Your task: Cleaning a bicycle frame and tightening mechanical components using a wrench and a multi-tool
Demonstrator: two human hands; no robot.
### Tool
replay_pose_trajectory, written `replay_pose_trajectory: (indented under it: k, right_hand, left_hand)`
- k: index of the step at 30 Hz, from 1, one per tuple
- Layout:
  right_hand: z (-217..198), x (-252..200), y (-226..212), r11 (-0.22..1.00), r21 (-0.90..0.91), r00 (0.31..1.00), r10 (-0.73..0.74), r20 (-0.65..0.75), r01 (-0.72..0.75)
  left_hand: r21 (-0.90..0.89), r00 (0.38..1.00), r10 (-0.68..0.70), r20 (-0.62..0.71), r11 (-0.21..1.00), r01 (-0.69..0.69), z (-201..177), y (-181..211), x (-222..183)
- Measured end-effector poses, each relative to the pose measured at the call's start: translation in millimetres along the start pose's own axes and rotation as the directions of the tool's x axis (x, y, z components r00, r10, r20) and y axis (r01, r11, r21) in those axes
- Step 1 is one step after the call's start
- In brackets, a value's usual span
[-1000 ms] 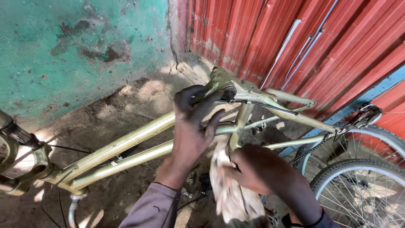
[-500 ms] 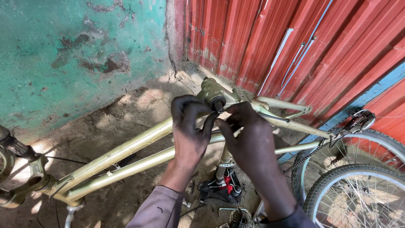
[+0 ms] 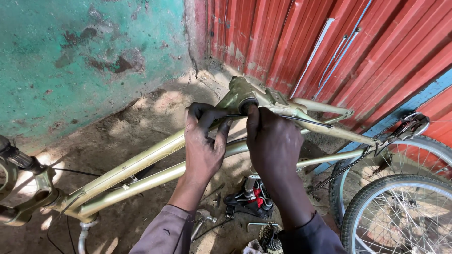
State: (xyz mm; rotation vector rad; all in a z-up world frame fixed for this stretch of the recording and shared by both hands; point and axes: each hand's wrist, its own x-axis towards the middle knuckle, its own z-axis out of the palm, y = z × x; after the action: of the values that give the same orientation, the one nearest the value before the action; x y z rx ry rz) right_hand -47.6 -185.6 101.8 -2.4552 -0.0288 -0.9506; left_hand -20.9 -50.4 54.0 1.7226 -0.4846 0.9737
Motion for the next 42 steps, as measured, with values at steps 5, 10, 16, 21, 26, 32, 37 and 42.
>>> replay_pose_trajectory:
  k: [5,10,16,21,26,32,37,42]
  right_hand:
    - [-18,1,-7,0.993,-0.079,0.995,-0.094,-0.037,0.091]
    - [-21,8,16,0.963,0.129,0.971,-0.238,-0.009,0.237]
    - [18,-2,41,0.912,0.285,0.95,-0.246,-0.191,0.294]
    - [7,5,39,0.908,0.3,0.956,-0.266,-0.126,0.292]
    - [-14,3,22,0.911,0.366,0.982,-0.184,-0.05,0.19]
    - [-13,7,11,0.96,-0.073,0.962,-0.271,0.017,0.271]
    - [-11,-3,-4,0.914,-0.138,0.896,-0.402,-0.191,0.381]
    - [-18,-7,-4,0.887,-0.157,0.878,-0.456,-0.148,0.434]
  left_hand:
    - [-0.019,1.0,-0.012,-0.021,1.0,0.011,0,-1,3]
    - [-0.047,1.0,-0.027,-0.003,0.999,0.027,-3,-4,3]
    - [-0.085,1.0,0.013,0.007,0.996,-0.012,5,-15,5]
    - [0.008,0.999,0.031,-0.04,0.999,-0.031,1,3,14]
    - [0.061,1.0,-0.019,-0.016,0.998,0.02,-2,9,13]
    - [-0.068,0.99,0.134,0.037,0.989,-0.131,3,13,32]
    - [0.155,0.996,0.064,0.069,0.985,-0.074,10,9,25]
    - [0.085,0.993,0.066,0.095,0.994,-0.075,4,4,26]
